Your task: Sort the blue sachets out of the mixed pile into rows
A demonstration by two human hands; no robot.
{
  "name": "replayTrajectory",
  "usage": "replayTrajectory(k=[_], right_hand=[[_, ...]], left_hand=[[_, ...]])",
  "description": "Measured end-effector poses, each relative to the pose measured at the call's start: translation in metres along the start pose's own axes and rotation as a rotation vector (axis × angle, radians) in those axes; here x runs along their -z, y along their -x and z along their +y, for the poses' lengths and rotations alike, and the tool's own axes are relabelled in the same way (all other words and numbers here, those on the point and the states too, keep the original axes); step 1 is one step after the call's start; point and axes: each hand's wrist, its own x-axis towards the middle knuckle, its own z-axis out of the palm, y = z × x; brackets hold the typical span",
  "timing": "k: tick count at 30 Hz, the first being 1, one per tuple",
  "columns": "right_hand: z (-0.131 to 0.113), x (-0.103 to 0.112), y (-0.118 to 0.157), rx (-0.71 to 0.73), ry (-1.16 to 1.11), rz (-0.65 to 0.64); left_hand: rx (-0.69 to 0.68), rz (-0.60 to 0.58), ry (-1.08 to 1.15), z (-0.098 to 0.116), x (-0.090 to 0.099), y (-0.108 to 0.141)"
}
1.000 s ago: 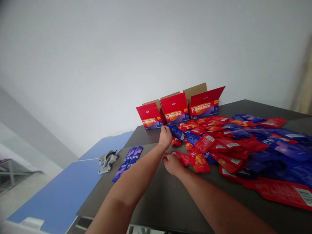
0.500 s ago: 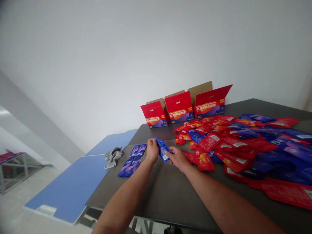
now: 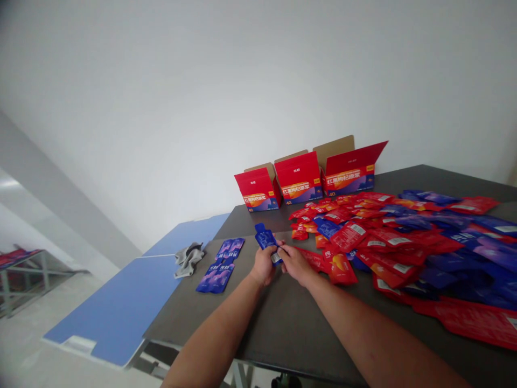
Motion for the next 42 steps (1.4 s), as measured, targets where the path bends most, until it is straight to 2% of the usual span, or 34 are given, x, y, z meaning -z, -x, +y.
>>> replayTrajectory(k=[3,7,12,17,21,24,31,35,39,42], right_hand=[[-0.001,0.0,0.001,0.031,0.021,-0.023],[-0.003,0.001,0.001,0.051,0.014,0.029],[-0.001,0.003,-0.001,0.015,-0.004,0.046],[0.003,0.002,-0.003,0.039,0.063,0.061],[0.005,0.003,-0.004,0.112,0.055,0.062],[0.005,0.005,-0.003,0.105,0.116,0.079],[0.006,0.004,-0.004,0.156,0.247,0.112],[0.006,0.003,-0.005,0.137,0.286,0.137],[0.009,0.002,-0.006,0.141,0.371,0.128],[0.014,0.002,-0.008,0.137,0.407,0.073]], left_hand=[[-0.079,0.092,-0.154,0.01,0.009,-0.001],[-0.15,0.147,-0.728,0.024,0.026,0.007],[-0.248,0.001,-1.503,0.025,0.033,0.028],[-0.343,-0.06,-1.851,0.02,0.032,0.039],[-0.382,-0.097,-1.934,0.021,0.032,0.041],[-0.392,-0.098,-1.936,0.021,0.03,0.043],[-0.328,-0.06,-1.877,0.016,0.02,0.048],[-0.303,-0.015,-1.839,0.01,0.017,0.052],[-0.299,0.003,-1.805,0.006,0.021,0.055],[-0.28,0.002,-1.814,0.009,0.031,0.056]])
